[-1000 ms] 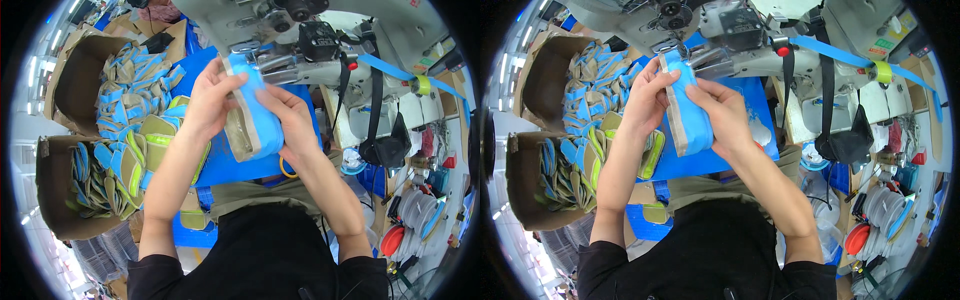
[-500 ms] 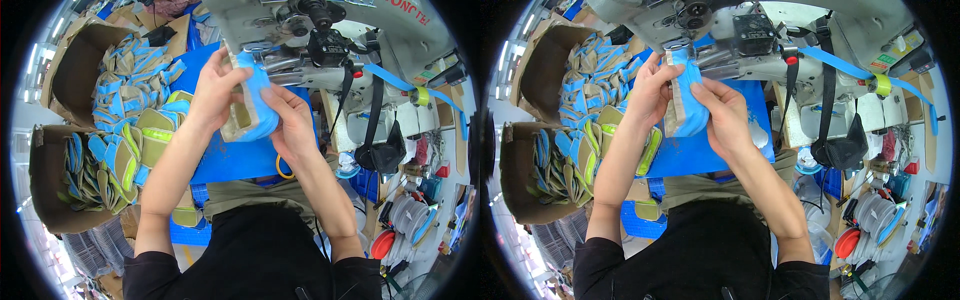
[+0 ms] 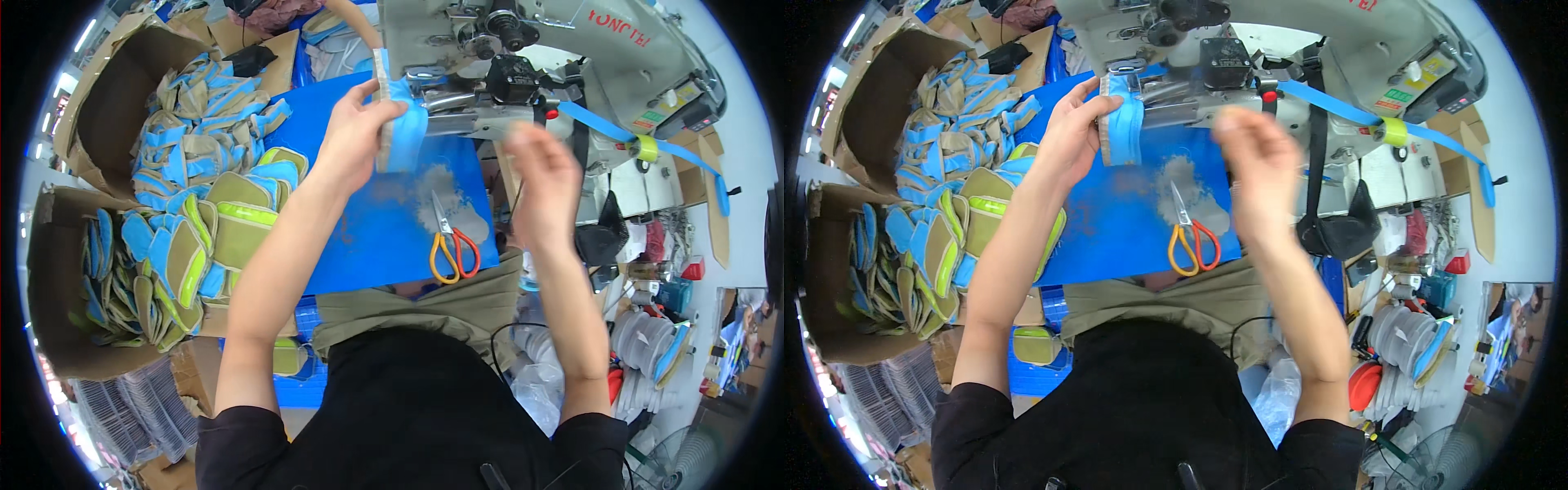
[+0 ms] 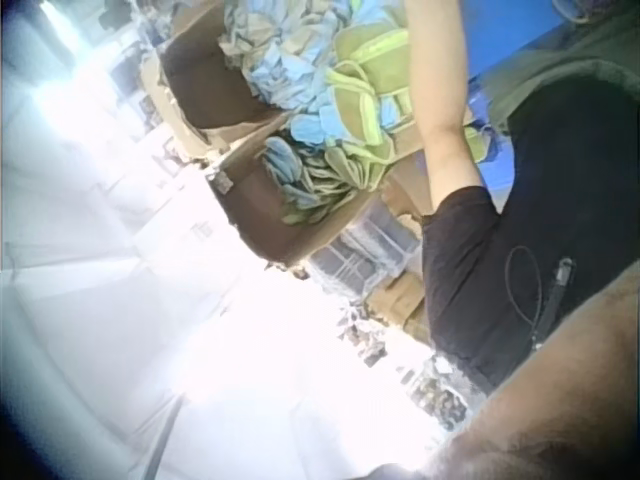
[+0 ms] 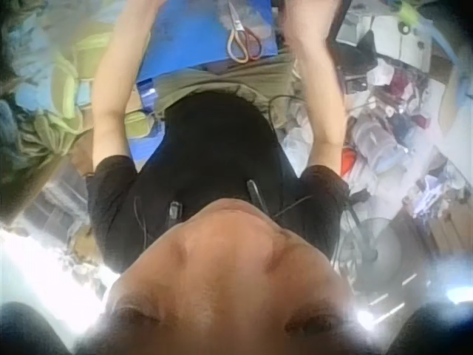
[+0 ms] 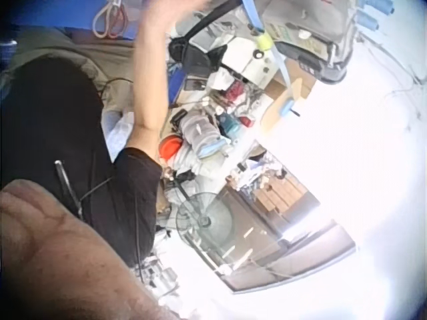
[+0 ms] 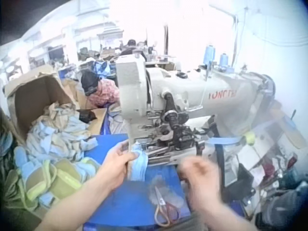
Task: The person sews the edges of small fabric pouches using a sewing machine, then trims excess thread with scissors. They repeatedly pick up pouches from a cardboard box, align them under the needle, sew, and cut threads before placing finished items aside.
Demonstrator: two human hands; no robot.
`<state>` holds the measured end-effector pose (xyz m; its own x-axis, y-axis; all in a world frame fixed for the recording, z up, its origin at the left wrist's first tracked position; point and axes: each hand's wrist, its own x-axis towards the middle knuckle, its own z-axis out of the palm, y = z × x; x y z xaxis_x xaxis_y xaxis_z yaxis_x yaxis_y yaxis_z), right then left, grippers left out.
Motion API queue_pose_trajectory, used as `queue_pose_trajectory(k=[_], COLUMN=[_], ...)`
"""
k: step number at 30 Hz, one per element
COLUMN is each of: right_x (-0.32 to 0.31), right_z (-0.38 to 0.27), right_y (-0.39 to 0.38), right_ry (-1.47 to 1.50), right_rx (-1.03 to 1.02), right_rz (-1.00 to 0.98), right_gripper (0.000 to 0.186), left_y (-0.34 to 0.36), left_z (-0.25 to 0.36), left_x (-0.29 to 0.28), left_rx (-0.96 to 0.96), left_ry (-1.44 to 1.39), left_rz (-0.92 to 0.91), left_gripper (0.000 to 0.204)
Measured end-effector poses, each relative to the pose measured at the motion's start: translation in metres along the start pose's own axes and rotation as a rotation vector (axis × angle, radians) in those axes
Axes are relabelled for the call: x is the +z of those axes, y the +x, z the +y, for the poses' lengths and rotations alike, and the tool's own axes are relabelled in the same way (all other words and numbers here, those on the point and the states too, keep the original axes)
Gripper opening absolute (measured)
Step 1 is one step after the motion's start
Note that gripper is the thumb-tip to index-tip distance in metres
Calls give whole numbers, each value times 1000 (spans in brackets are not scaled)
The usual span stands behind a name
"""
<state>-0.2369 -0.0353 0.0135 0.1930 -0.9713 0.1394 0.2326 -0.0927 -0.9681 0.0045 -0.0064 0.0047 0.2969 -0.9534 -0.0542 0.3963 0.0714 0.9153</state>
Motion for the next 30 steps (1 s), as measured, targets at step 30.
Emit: queue_pose_trajectory(k=[30], right_x=[-225], right_z=[-79], right_y=[118], right_ry=[-825], right_rx=[-649], right_rz=[649], right_gripper=[28], left_y=[-27], left_z=[-50], left_x=[-62], left_rx=[42], left_ry=[-142], left_rz=[38], left_gripper=[23])
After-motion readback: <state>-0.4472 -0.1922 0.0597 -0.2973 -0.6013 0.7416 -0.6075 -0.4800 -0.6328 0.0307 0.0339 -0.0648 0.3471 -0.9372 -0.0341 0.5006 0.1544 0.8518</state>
